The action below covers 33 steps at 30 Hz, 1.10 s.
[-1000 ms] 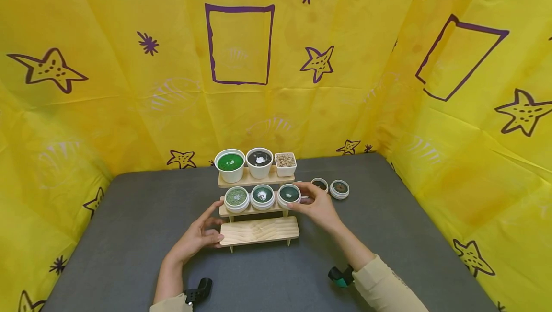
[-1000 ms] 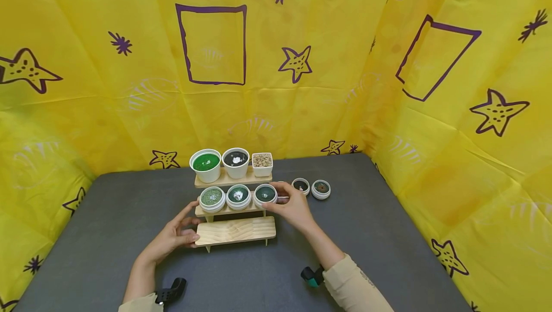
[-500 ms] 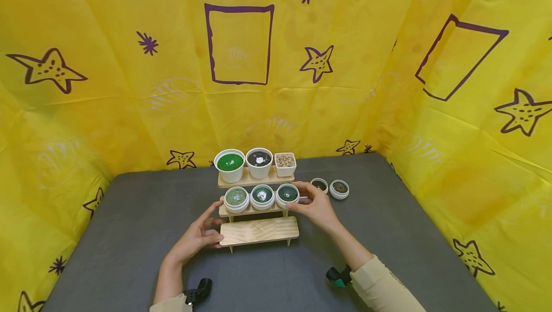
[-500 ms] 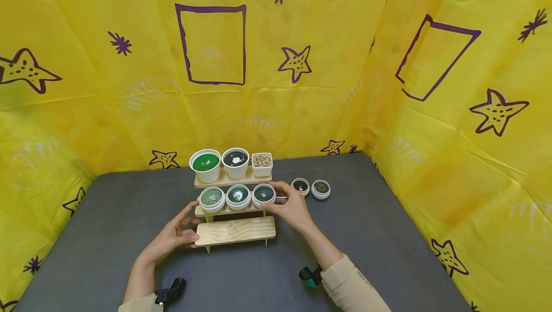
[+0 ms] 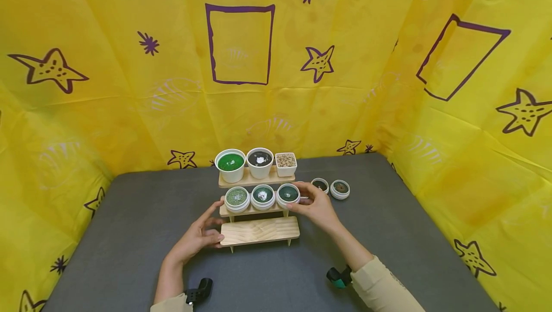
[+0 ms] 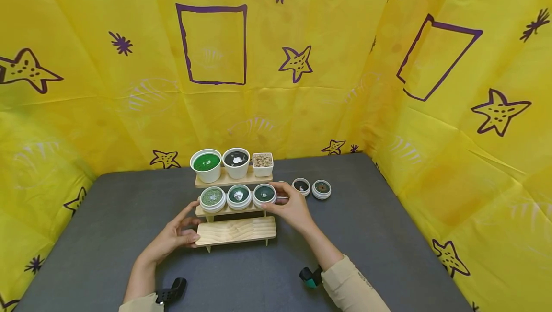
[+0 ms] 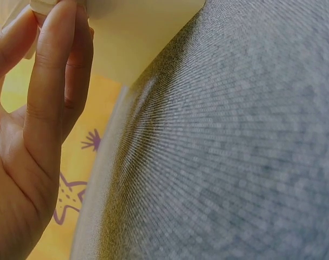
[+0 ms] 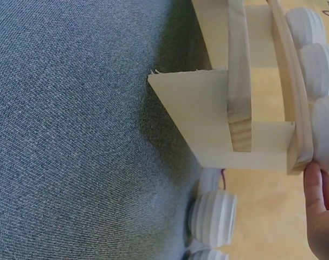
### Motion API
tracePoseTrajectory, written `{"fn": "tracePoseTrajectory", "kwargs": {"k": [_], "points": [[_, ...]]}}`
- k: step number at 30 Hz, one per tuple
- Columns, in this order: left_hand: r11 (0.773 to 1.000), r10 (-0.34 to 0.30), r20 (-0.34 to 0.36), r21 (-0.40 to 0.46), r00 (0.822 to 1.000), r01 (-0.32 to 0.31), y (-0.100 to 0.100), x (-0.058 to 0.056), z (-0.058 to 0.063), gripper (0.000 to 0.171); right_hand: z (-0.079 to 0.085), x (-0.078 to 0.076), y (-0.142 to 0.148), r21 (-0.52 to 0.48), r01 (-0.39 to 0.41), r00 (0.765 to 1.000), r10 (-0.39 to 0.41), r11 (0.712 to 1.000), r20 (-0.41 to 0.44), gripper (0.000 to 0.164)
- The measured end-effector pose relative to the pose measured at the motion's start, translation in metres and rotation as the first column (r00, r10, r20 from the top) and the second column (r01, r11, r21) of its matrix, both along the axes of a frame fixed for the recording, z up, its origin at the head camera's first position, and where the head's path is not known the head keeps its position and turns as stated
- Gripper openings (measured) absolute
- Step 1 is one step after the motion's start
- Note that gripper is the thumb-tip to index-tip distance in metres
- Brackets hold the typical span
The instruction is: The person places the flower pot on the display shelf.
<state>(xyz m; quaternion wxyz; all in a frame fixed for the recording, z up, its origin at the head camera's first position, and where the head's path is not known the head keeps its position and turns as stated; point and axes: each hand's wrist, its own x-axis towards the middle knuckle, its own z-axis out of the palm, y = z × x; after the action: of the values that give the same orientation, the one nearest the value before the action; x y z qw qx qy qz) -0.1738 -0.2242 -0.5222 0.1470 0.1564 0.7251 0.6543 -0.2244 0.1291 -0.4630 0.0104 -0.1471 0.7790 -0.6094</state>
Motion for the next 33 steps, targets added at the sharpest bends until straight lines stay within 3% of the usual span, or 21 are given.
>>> {"fn": "tracePoseTrajectory", "kwargs": {"k": [18, 33], "points": [[1.000, 0.008, 0.035, -0.009, 0.999, -0.008, 0.000, -0.003, -0.003, 0.093, -0.008, 0.001, 0.017, -0.059, -0.001, 1.000, -0.001, 0.998, -0.026, 0.062], [1.000, 0.015, 0.029, -0.025, 0.999, -0.014, -0.001, -0.002, -0.003, 0.093, -0.015, -0.004, 0.044, 0.005, 0.139, 0.990, -0.139, 0.990, 0.011, 0.058]]}}
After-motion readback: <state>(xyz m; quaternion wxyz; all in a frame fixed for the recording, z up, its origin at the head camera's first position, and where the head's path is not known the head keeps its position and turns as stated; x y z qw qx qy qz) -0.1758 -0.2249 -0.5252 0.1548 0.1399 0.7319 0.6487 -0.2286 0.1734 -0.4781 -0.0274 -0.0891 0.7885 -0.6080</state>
